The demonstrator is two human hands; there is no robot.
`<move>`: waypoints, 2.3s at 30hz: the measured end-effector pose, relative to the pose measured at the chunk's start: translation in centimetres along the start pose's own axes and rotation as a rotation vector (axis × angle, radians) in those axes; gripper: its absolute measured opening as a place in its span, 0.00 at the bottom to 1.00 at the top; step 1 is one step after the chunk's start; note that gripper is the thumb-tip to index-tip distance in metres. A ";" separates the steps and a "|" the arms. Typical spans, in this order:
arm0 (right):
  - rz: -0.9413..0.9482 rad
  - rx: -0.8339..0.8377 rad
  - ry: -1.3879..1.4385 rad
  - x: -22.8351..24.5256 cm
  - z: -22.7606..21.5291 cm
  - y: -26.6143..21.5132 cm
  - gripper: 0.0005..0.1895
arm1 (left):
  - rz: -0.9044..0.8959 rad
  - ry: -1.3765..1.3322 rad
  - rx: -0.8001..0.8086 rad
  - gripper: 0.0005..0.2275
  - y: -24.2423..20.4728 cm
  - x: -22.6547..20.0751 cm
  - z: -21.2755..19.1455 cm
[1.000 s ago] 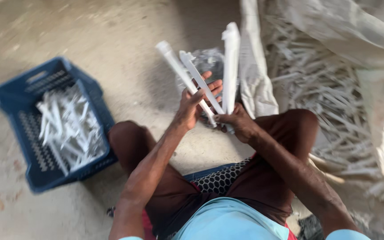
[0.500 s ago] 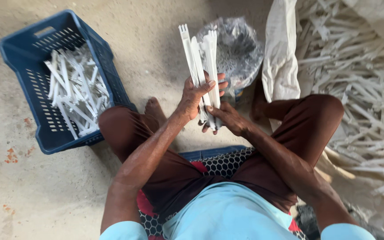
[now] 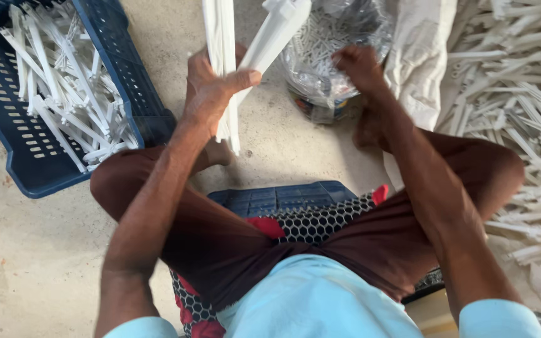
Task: The person sits cross-legged and assembles white plastic components by inserting small cylindrical pieces into the ends of longer rods. They retrieve parts from a nearby sack and place the assembled units into a blue basket.
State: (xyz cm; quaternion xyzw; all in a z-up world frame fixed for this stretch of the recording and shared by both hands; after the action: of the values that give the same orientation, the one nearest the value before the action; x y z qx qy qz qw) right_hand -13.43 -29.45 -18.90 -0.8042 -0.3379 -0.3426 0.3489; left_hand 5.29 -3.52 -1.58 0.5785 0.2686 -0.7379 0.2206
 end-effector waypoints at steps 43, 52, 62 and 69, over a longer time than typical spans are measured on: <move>0.335 -0.163 1.520 -15.2 4.8 9.5 0.19 | -0.421 -0.097 -0.214 0.20 1.8 5.4 0.2; 0.338 -0.200 1.663 -17.2 2.3 11.2 0.21 | -0.215 -0.115 -0.147 0.18 2.6 3.1 0.9; 0.100 -0.011 1.419 -3.6 -3.0 6.3 0.10 | -0.131 -0.107 -0.105 0.18 3.0 2.8 1.3; -0.038 0.061 1.246 5.7 -6.6 -3.1 0.05 | -0.084 -0.023 0.007 0.15 3.1 3.1 2.4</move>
State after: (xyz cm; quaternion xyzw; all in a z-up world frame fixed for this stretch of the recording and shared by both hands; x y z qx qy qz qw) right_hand -14.84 -31.34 -9.95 -0.4368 -0.0949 -0.7438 0.4970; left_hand 4.79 -7.45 -4.57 0.5588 0.2876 -0.7542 0.1905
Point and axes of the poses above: each hand's wrist, its own y-axis towards the middle knuckle, its own z-axis out of the palm, x = y × z, the point moved 7 cm from there along y, towards the middle knuckle, and after that the axes turned 11 degrees about -y, right-handed, at the moved point
